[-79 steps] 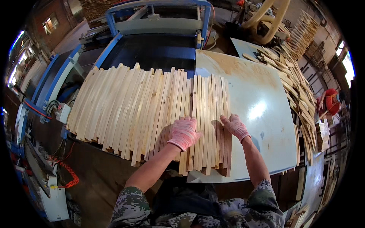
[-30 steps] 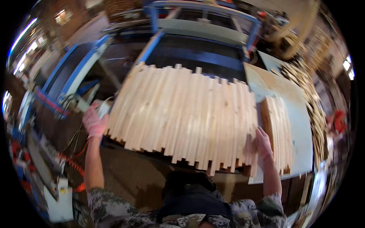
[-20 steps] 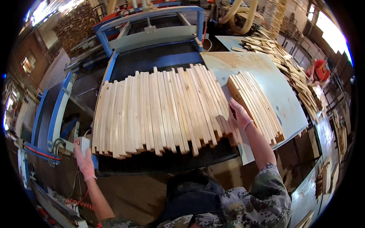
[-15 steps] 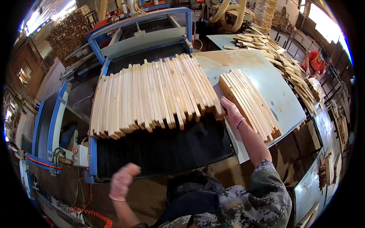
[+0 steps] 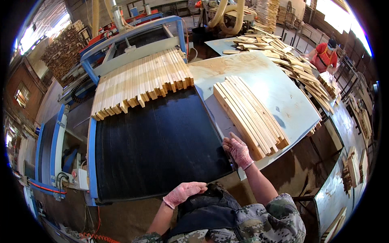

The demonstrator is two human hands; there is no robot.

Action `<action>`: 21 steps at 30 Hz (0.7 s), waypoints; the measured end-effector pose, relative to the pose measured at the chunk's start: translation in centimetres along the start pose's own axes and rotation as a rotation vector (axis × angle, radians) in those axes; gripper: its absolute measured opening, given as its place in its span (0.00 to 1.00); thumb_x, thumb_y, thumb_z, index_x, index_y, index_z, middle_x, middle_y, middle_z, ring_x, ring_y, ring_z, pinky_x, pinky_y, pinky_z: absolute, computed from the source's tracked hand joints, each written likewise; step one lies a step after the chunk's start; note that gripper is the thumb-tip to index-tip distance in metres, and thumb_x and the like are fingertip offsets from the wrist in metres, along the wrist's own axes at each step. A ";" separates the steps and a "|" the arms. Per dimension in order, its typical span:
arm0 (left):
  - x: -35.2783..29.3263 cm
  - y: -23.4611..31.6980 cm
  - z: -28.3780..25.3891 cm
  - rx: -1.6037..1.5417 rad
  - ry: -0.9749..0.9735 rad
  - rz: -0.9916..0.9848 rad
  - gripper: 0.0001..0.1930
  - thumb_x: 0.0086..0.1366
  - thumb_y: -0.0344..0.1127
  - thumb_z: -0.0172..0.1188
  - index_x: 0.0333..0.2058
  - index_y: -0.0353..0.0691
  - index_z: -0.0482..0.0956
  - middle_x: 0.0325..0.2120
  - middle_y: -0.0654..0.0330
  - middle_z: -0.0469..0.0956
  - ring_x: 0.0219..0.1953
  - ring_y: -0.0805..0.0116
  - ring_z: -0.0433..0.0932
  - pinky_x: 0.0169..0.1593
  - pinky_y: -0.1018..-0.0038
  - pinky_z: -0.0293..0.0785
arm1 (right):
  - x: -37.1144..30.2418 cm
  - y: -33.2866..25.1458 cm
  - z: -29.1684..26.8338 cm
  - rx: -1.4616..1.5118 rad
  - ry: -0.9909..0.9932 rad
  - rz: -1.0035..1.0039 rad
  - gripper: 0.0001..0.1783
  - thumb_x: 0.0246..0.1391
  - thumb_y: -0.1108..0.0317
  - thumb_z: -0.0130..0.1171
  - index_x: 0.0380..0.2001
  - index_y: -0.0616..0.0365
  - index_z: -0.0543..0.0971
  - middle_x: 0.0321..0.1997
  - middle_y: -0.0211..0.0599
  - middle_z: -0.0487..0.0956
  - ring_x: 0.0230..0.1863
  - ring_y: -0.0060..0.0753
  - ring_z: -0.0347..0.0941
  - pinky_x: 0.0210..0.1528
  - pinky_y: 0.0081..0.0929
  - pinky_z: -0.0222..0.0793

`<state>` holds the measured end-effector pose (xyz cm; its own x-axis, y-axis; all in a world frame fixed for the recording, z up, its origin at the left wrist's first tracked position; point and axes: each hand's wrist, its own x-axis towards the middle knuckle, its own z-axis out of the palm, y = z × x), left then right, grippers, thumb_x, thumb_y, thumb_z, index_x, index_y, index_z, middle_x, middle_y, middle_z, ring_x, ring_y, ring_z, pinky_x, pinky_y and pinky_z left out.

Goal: The person picks up stacks of thin wooden slats from a metal table and places them onto a conveyor belt. The person repeatedly gathers the wood pieces, aligns them, and moves them to the conveyor for processing.

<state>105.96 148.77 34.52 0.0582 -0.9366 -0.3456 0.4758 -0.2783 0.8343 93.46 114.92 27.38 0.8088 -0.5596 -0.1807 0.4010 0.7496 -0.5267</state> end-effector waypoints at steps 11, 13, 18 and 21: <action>7.1 1.3 5.3 0.002 0.041 -0.065 0.27 0.79 0.42 0.57 0.66 0.27 0.72 0.59 0.48 0.81 0.62 0.58 0.80 0.69 0.63 0.72 | -0.6 -1.0 0.3 0.031 -0.068 0.051 0.38 0.73 0.65 0.58 0.78 0.65 0.55 0.58 0.49 0.77 0.50 0.34 0.72 0.51 0.26 0.73; 8.0 0.7 4.8 0.034 0.075 -0.053 0.27 0.79 0.43 0.57 0.66 0.26 0.72 0.59 0.47 0.81 0.62 0.58 0.80 0.69 0.63 0.72 | -0.8 -0.8 -0.7 0.017 -0.029 0.051 0.34 0.73 0.66 0.58 0.75 0.65 0.60 0.59 0.53 0.78 0.56 0.41 0.74 0.57 0.35 0.73; 10.3 1.5 6.1 0.000 0.192 -0.033 0.27 0.78 0.43 0.58 0.66 0.27 0.73 0.59 0.47 0.81 0.61 0.58 0.80 0.69 0.64 0.73 | -1.4 -1.4 0.5 -0.086 -0.002 0.102 0.38 0.72 0.65 0.59 0.78 0.65 0.57 0.58 0.42 0.79 0.49 0.29 0.74 0.54 0.26 0.74; 11.9 2.2 7.5 -0.009 0.299 -0.010 0.26 0.77 0.41 0.58 0.65 0.29 0.74 0.57 0.50 0.82 0.59 0.61 0.81 0.68 0.66 0.73 | -3.5 -4.8 3.2 -0.670 -0.117 0.201 0.38 0.70 0.62 0.62 0.76 0.66 0.61 0.64 0.45 0.79 0.61 0.35 0.75 0.67 0.32 0.70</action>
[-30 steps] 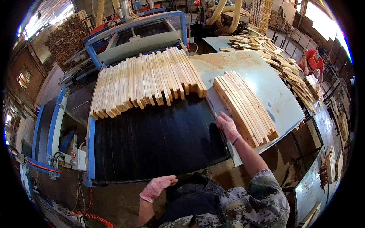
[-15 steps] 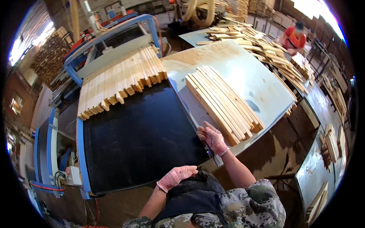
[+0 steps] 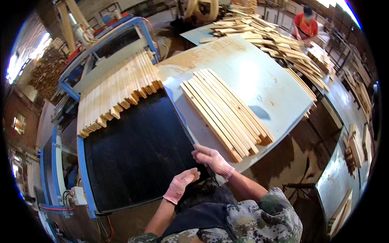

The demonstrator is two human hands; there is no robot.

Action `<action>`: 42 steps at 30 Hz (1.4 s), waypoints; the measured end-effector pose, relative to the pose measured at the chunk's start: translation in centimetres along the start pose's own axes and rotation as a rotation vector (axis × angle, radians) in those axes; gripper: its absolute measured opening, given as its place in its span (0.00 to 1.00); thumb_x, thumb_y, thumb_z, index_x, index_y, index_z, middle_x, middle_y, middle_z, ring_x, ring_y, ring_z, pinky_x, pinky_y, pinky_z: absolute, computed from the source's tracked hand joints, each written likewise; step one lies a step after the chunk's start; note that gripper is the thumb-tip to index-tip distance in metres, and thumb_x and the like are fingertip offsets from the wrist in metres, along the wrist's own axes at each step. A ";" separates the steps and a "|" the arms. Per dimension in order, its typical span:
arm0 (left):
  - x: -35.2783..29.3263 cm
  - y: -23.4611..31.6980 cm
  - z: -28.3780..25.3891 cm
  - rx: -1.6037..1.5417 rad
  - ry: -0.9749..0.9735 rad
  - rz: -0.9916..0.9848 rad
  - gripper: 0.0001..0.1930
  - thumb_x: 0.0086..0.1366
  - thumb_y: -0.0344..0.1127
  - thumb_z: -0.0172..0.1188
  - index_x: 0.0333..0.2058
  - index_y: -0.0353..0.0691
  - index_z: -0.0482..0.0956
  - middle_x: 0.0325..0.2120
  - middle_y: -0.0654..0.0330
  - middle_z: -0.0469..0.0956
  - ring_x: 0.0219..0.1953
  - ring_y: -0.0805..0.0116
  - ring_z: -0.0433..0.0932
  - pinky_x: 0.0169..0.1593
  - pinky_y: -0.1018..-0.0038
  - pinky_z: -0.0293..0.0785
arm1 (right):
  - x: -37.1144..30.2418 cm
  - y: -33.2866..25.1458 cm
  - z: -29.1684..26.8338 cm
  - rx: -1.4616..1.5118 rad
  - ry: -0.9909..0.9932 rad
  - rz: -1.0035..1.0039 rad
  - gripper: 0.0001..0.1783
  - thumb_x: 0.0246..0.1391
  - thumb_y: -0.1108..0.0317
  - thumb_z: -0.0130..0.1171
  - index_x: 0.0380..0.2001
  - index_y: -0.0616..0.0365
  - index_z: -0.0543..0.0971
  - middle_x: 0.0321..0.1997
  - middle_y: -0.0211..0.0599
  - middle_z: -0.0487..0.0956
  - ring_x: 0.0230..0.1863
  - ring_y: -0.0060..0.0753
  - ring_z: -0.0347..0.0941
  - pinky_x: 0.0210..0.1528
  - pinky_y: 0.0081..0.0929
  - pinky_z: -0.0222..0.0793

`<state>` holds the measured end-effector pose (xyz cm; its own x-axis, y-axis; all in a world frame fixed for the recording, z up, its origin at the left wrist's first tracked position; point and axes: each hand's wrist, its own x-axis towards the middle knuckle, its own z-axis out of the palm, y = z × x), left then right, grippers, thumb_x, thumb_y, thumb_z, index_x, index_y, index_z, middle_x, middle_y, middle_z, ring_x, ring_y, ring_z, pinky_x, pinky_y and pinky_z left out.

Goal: The person picks up stacks of thin wooden slats from a metal table and places them onto a conveyor belt. The person repeatedly gathers the wood pieces, aligns them, and moves them to the conveyor for processing.

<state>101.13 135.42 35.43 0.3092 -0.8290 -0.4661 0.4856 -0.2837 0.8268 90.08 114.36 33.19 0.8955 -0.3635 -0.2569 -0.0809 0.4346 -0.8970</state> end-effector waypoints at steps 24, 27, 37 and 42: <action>21.5 0.3 7.0 0.950 0.483 0.502 0.50 0.73 0.63 0.53 0.73 0.21 0.53 0.72 0.32 0.60 0.75 0.38 0.58 0.78 0.54 0.48 | 12.7 -13.8 -25.8 -0.930 0.276 0.288 0.44 0.71 0.32 0.47 0.57 0.70 0.81 0.55 0.44 0.84 0.55 0.33 0.79 0.56 0.33 0.73; 22.8 0.2 7.1 0.824 0.590 0.518 0.48 0.73 0.61 0.54 0.72 0.21 0.55 0.70 0.31 0.61 0.73 0.35 0.59 0.77 0.53 0.50 | 13.5 -12.2 -24.5 -0.746 0.264 0.135 0.38 0.71 0.36 0.49 0.36 0.67 0.83 0.28 0.34 0.79 0.28 0.29 0.70 0.33 0.34 0.69; 19.3 1.9 4.4 0.491 0.483 0.327 0.58 0.64 0.58 0.67 0.77 0.31 0.43 0.78 0.38 0.46 0.79 0.35 0.43 0.81 0.54 0.41 | 12.9 -6.5 -20.3 -0.696 0.222 0.018 0.29 0.67 0.45 0.63 0.45 0.67 0.83 0.35 0.28 0.80 0.35 0.22 0.71 0.36 0.26 0.67; 14.7 -0.5 -3.1 0.432 0.588 0.488 0.60 0.58 0.53 0.73 0.77 0.34 0.45 0.75 0.39 0.53 0.76 0.37 0.51 0.78 0.50 0.47 | 13.3 -3.9 -9.2 -0.734 0.178 -0.008 0.23 0.64 0.50 0.65 0.39 0.64 0.84 0.31 0.27 0.79 0.31 0.22 0.70 0.32 0.25 0.64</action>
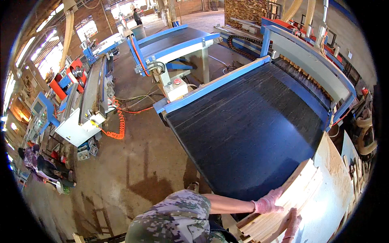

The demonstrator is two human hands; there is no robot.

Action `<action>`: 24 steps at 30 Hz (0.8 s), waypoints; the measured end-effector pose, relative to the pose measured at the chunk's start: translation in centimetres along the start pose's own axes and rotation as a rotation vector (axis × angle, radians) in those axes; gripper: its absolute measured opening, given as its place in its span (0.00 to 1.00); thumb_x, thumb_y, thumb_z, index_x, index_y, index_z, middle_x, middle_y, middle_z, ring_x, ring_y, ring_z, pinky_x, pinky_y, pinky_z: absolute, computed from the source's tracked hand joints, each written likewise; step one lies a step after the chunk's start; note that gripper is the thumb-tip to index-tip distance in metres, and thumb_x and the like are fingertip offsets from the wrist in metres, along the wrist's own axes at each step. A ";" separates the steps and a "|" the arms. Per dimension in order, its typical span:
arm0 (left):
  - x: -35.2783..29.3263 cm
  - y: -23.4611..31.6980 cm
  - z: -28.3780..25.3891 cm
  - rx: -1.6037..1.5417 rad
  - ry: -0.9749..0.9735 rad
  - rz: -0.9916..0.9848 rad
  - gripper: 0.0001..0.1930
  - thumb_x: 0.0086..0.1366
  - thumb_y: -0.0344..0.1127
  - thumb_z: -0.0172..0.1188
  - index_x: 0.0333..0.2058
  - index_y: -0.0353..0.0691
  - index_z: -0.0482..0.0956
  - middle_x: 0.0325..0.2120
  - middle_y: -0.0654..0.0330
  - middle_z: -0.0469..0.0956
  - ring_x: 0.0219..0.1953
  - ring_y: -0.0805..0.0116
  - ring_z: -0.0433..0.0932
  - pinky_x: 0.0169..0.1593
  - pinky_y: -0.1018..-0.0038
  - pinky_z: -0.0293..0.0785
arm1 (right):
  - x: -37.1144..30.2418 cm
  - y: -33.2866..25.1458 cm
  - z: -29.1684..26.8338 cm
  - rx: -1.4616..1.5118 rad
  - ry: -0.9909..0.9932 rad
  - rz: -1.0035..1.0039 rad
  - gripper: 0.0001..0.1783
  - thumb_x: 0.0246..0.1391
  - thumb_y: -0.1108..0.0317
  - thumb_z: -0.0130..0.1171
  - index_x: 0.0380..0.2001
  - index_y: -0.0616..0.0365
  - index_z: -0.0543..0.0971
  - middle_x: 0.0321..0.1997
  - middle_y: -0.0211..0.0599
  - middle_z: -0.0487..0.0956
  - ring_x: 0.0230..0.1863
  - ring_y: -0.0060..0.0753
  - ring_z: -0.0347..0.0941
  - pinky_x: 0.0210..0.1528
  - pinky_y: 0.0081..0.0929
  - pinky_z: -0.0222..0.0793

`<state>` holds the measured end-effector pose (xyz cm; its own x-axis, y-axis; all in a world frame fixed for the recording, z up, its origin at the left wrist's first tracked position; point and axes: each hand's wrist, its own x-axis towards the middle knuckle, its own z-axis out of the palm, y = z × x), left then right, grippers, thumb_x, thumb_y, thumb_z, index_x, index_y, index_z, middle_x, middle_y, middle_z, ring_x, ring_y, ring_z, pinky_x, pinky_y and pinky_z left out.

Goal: The person picks up stacks of thin wooden slats from a metal table and places them onto a conveyor belt. The person repeatedly gathers the wood pieces, aligns them, and moves them to the conveyor for processing.

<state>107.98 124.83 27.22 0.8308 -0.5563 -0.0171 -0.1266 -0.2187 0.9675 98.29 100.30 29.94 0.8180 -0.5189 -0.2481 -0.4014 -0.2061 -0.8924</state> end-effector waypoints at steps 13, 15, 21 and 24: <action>-3.2 -5.0 -44.5 0.606 0.078 0.004 0.61 0.60 0.60 0.72 0.75 0.25 0.47 0.67 0.30 0.66 0.68 0.37 0.68 0.73 0.56 0.63 | -1.4 -25.3 38.6 -0.147 -0.262 0.007 0.32 0.56 0.49 0.68 0.52 0.66 0.83 0.46 0.42 0.88 0.50 0.34 0.84 0.56 0.31 0.76; -3.4 -3.5 -49.6 1.050 0.081 -0.016 0.56 0.66 0.64 0.62 0.75 0.26 0.49 0.72 0.29 0.57 0.73 0.36 0.62 0.77 0.49 0.54 | -1.2 -28.0 44.1 -0.067 -0.329 -0.014 0.35 0.57 0.49 0.69 0.57 0.67 0.79 0.50 0.44 0.88 0.52 0.37 0.84 0.58 0.31 0.76; -4.0 -5.2 -57.9 1.276 0.226 -0.206 0.50 0.74 0.67 0.45 0.74 0.23 0.54 0.77 0.34 0.49 0.80 0.39 0.45 0.81 0.46 0.33 | 1.4 -29.4 60.2 0.120 -0.411 -0.092 0.41 0.59 0.46 0.68 0.60 0.72 0.72 0.53 0.53 0.85 0.54 0.43 0.84 0.58 0.35 0.78; -3.2 -6.5 -61.4 1.298 0.268 -0.126 0.44 0.75 0.59 0.48 0.73 0.23 0.57 0.75 0.31 0.53 0.78 0.35 0.50 0.80 0.45 0.38 | 2.8 -29.6 63.8 0.251 -0.394 -0.130 0.32 0.62 0.52 0.66 0.59 0.66 0.74 0.54 0.50 0.84 0.54 0.42 0.82 0.58 0.35 0.78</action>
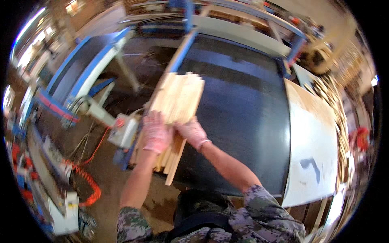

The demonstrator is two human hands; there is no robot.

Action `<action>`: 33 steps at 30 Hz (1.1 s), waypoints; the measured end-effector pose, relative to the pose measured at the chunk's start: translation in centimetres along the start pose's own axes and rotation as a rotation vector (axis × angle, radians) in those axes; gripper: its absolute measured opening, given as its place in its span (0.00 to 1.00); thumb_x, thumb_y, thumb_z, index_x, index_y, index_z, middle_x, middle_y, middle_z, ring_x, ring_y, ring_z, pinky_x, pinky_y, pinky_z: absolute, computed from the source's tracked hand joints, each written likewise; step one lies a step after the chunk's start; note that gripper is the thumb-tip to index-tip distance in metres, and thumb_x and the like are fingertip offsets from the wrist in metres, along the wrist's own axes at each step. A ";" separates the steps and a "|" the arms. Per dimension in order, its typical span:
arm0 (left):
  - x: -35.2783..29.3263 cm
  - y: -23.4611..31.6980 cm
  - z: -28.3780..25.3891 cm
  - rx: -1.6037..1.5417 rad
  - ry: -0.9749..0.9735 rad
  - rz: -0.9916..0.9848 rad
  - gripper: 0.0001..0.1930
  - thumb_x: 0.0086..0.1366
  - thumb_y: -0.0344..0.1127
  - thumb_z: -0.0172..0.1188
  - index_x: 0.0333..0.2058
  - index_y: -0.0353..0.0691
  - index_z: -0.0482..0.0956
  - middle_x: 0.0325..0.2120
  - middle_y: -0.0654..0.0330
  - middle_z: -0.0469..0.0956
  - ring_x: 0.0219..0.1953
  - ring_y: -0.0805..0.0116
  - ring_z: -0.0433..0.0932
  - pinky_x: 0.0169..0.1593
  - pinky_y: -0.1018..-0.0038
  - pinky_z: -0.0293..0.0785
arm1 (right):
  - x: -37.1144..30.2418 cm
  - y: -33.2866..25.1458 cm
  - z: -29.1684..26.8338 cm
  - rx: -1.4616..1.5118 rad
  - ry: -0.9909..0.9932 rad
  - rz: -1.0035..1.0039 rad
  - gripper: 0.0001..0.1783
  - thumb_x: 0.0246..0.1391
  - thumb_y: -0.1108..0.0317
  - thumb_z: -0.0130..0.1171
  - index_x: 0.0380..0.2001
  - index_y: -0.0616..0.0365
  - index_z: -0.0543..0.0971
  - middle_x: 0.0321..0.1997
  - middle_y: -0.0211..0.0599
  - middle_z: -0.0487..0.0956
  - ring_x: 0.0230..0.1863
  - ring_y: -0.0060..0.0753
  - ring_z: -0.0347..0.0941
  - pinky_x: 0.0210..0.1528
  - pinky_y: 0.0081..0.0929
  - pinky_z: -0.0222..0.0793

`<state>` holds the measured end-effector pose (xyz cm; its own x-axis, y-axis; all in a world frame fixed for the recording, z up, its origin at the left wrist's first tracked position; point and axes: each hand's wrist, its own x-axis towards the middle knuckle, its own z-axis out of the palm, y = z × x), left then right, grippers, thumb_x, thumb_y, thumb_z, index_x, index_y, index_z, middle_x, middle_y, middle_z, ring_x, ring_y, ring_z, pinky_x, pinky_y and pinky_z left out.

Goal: The person picks up stacks of thin wooden slats from a metal table and places them onto a conveyor belt. The person repeatedly gathers the wood pieces, aligns them, and moves them to the conveyor for processing.

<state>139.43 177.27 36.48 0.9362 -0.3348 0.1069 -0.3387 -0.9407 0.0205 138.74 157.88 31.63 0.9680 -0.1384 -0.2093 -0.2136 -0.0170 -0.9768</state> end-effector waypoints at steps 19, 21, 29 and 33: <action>-18.4 42.3 1.2 -1.394 -0.415 0.430 0.25 0.78 0.43 0.54 0.60 0.26 0.79 0.57 0.46 0.82 0.61 0.56 0.79 0.70 0.62 0.70 | -50.5 21.7 -33.5 0.559 0.019 0.245 0.43 0.71 0.48 0.61 0.78 0.59 0.60 0.40 0.29 0.77 0.39 0.23 0.70 0.42 0.26 0.73; -22.6 50.4 1.8 -1.471 -0.633 0.570 0.25 0.77 0.43 0.57 0.61 0.26 0.78 0.57 0.46 0.82 0.61 0.56 0.79 0.70 0.61 0.70 | -57.5 24.6 -36.0 0.628 0.307 0.342 0.43 0.70 0.47 0.62 0.78 0.58 0.62 0.41 0.29 0.78 0.39 0.22 0.71 0.43 0.26 0.73; -39.5 75.5 5.1 -1.152 -1.363 1.049 0.23 0.74 0.33 0.61 0.62 0.27 0.77 0.58 0.50 0.82 0.60 0.60 0.80 0.68 0.66 0.71 | -79.1 32.5 -43.4 0.568 0.898 0.507 0.43 0.69 0.47 0.62 0.78 0.54 0.61 0.49 0.31 0.83 0.41 0.22 0.75 0.43 0.28 0.75; -44.9 83.6 5.8 -0.864 -1.612 1.194 0.23 0.73 0.31 0.64 0.64 0.30 0.76 0.59 0.52 0.81 0.61 0.64 0.78 0.67 0.69 0.71 | -84.6 35.0 -44.7 0.740 1.121 0.464 0.43 0.70 0.49 0.62 0.79 0.54 0.60 0.44 0.29 0.80 0.40 0.23 0.73 0.42 0.27 0.74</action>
<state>69.63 113.35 27.61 -0.5906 -0.7576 -0.2778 -0.1739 -0.2167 0.9606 43.48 124.72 17.22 0.1398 -0.6930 -0.7073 -0.0225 0.7119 -0.7019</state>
